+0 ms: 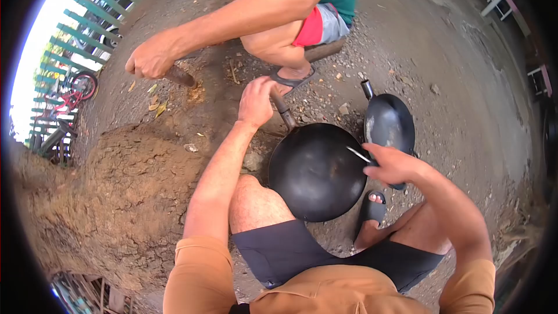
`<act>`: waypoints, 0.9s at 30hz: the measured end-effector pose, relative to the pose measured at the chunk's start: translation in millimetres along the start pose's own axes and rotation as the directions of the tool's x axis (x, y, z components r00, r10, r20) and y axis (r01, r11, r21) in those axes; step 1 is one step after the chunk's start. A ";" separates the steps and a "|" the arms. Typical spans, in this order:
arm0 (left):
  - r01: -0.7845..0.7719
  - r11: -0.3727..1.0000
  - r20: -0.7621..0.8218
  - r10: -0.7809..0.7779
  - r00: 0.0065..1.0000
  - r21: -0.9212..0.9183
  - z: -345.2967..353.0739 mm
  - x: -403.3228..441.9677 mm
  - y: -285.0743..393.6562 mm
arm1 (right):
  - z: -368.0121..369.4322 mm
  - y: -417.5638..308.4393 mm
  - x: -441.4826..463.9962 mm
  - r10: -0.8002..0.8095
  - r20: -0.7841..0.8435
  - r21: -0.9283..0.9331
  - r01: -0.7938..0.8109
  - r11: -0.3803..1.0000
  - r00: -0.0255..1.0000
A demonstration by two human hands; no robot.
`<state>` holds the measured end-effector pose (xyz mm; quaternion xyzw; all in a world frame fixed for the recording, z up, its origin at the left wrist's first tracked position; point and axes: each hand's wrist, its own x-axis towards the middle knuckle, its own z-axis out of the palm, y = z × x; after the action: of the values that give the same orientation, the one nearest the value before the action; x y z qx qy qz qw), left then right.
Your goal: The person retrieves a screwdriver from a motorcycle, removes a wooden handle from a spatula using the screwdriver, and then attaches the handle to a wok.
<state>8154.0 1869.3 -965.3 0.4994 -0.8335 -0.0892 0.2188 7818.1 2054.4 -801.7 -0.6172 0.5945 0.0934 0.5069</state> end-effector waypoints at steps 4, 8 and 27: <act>-0.461 0.793 0.254 0.388 0.886 0.398 8.1 16.2 11.6 | 1.6 8.7 -73.5 0.033 -0.027 0.159 -0.028 0.987 0.999; -0.533 0.677 0.593 0.174 0.786 0.508 27.2 42.3 22.2 | 16.1 22.1 -80.3 -0.085 -0.268 -0.097 0.060 0.993 0.960; -0.485 0.755 0.891 -0.306 0.337 0.442 -39.5 11.1 46.8 | -9.8 38.6 -5.4 0.039 -0.041 0.258 -0.027 0.966 0.998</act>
<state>8130.3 1885.0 -910.0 0.3443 -0.8040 -0.0514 -0.4821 7779.8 2059.1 -813.0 -0.5380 0.6234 0.0095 0.5673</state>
